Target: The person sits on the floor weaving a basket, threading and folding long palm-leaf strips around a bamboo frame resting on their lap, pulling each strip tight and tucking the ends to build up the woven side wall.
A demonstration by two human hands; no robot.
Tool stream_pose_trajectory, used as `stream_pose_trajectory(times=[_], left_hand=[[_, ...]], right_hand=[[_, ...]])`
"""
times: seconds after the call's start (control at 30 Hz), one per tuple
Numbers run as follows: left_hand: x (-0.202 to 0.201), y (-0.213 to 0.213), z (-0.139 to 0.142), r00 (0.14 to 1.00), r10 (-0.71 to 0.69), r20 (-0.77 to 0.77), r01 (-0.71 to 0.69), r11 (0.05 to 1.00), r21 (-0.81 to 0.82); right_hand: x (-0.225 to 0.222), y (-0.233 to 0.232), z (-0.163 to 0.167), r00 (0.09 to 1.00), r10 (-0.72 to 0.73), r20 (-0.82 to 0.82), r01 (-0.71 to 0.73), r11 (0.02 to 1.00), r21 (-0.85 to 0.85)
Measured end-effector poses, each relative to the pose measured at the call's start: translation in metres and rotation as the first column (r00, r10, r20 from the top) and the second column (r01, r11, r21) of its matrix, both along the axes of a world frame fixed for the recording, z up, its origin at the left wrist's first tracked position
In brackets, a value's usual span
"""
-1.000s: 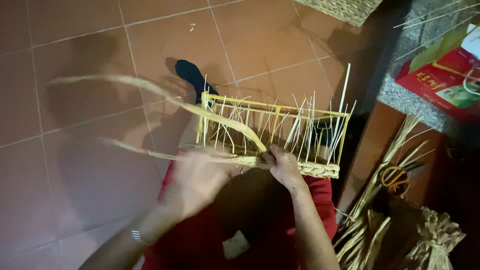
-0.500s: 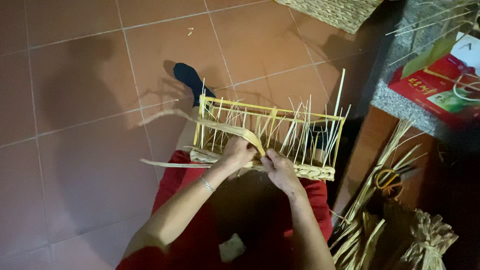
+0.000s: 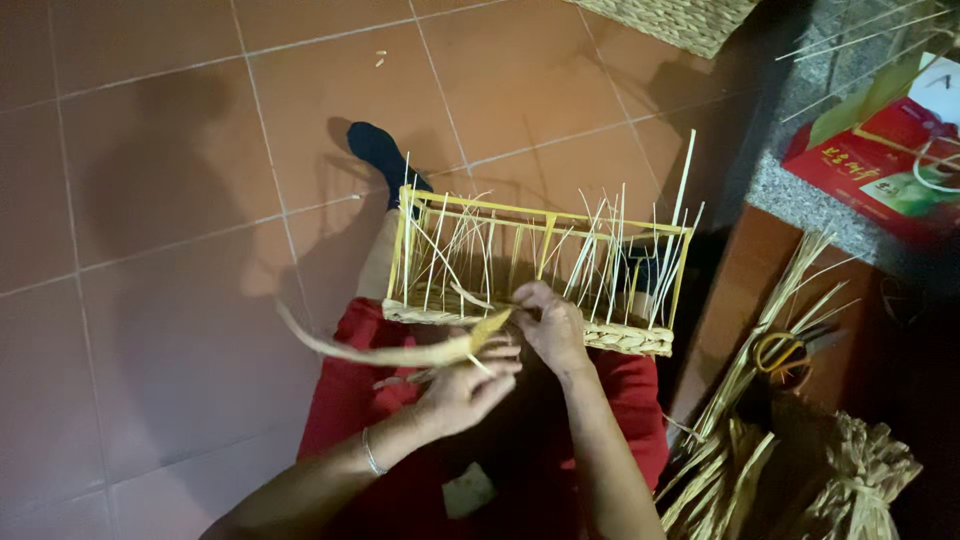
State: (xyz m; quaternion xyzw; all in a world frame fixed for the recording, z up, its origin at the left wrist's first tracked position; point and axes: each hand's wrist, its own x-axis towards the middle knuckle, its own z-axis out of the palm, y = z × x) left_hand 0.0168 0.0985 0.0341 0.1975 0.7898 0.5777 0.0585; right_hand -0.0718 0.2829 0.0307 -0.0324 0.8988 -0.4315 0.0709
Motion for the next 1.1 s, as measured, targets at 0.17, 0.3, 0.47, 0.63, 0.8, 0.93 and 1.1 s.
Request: stream_pose_trajectory(times=[0.17, 0.3, 0.47, 0.63, 0.8, 0.93, 1.1], left_hand=[[-0.002, -0.011, 0.018, 0.864, -0.179, -0.47, -0.031, 0.914, -0.405], [-0.024, -0.024, 0.011, 0.835, -0.059, -0.548, -0.328, 0.745, -0.581], [-0.056, -0.023, -0.004, 0.941, -0.041, -0.336, -0.231, 0.648, -0.726], [-0.064, -0.02, -0.018, 0.936, -0.172, -0.307, -0.182, 0.511, -0.84], [-0.038, -0.027, -0.03, 0.892, -0.34, -0.3, -0.093, 0.509, -0.855], [-0.032, -0.038, -0.038, 0.93, -0.22, -0.295, -0.045, 0.726, -0.686], [-0.057, -0.072, -0.055, 0.971, -0.035, 0.237, 0.206, 0.623, -0.754]], right_hand=[[0.003, -0.002, -0.012, 0.996, 0.029, -0.083, -0.015, 0.986, 0.166], [0.004, 0.0, -0.015, 0.946, 0.064, -0.317, -0.009, 0.985, 0.171], [0.012, 0.008, 0.002, 0.989, 0.113, -0.097, -0.11, 0.993, 0.033], [0.011, -0.002, -0.002, 0.92, 0.131, -0.37, -0.081, 0.986, 0.149], [0.011, -0.006, -0.014, 0.959, -0.063, -0.277, 0.109, 0.982, 0.153], [0.007, -0.013, -0.017, 0.939, -0.105, -0.328, 0.146, 0.984, 0.102], [0.008, -0.016, -0.018, 0.915, -0.099, -0.392, 0.168, 0.975, 0.144]])
